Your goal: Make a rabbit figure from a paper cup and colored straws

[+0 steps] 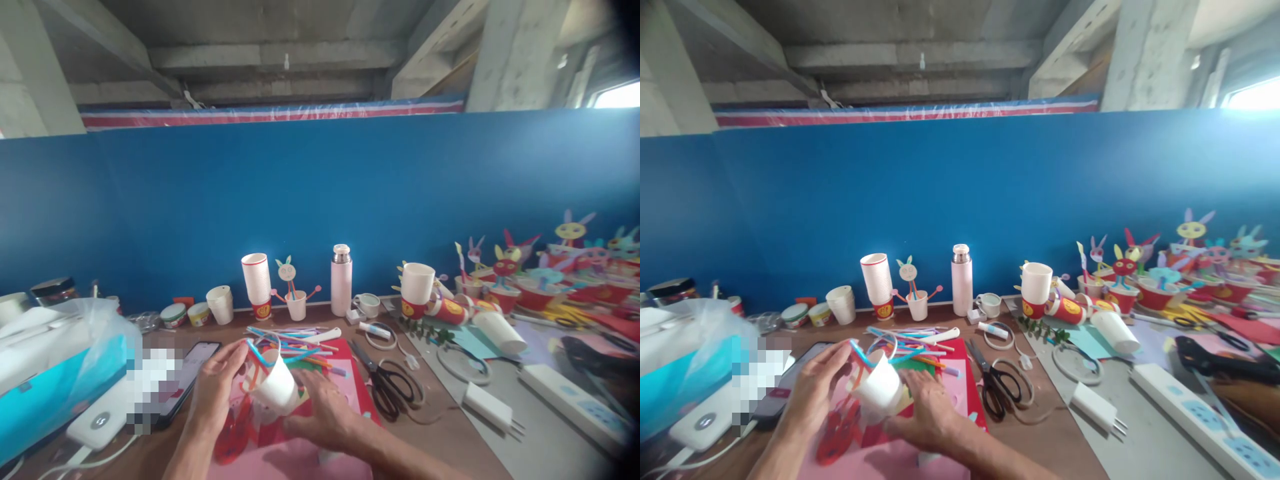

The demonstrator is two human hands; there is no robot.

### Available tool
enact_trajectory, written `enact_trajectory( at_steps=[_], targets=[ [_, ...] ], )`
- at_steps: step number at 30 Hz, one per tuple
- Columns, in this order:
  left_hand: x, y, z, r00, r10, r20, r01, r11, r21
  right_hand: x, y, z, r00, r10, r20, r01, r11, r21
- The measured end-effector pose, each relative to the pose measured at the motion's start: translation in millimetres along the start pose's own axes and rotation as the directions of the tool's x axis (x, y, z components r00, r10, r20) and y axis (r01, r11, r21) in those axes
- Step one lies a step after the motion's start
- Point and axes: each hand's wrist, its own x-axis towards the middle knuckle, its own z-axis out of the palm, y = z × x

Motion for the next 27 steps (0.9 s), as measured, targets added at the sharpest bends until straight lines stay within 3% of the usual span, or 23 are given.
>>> enact_trajectory(
  at_steps=[7, 15, 19, 23, 27],
  targets=[
    [0.7, 8.1, -18.6, 0.995, -0.006, -0.104, -0.021, 0.965, -0.262, 13.5, 25.9, -19.5, 0.998, -0.024, -0.053, 0.026, 0.998, 0.050],
    [-7.3, 13.8, -13.7, 0.994, -0.037, -0.100, 0.006, 0.956, -0.294, 31.1, 46.5, -59.7, 0.980, 0.080, -0.184, -0.063, 0.993, 0.099],
    [-14.3, 11.8, -3.3, 0.996, -0.089, -0.005, 0.083, 0.946, -0.312, 34.7, 54.7, -73.7, 0.966, 0.089, -0.244, -0.079, 0.995, 0.053],
    [-23.6, 0.5, 15.5, 0.985, -0.146, 0.091, 0.164, 0.959, -0.230, 34.3, 61.1, -75.9, 0.965, 0.084, -0.250, -0.095, 0.995, -0.031],
    [-34.1, -9.0, 31.5, 0.982, -0.113, 0.149, 0.124, 0.990, -0.065, 32.4, 57.5, -79.4, 0.980, 0.053, -0.193, -0.081, 0.987, -0.140]
  ],
)
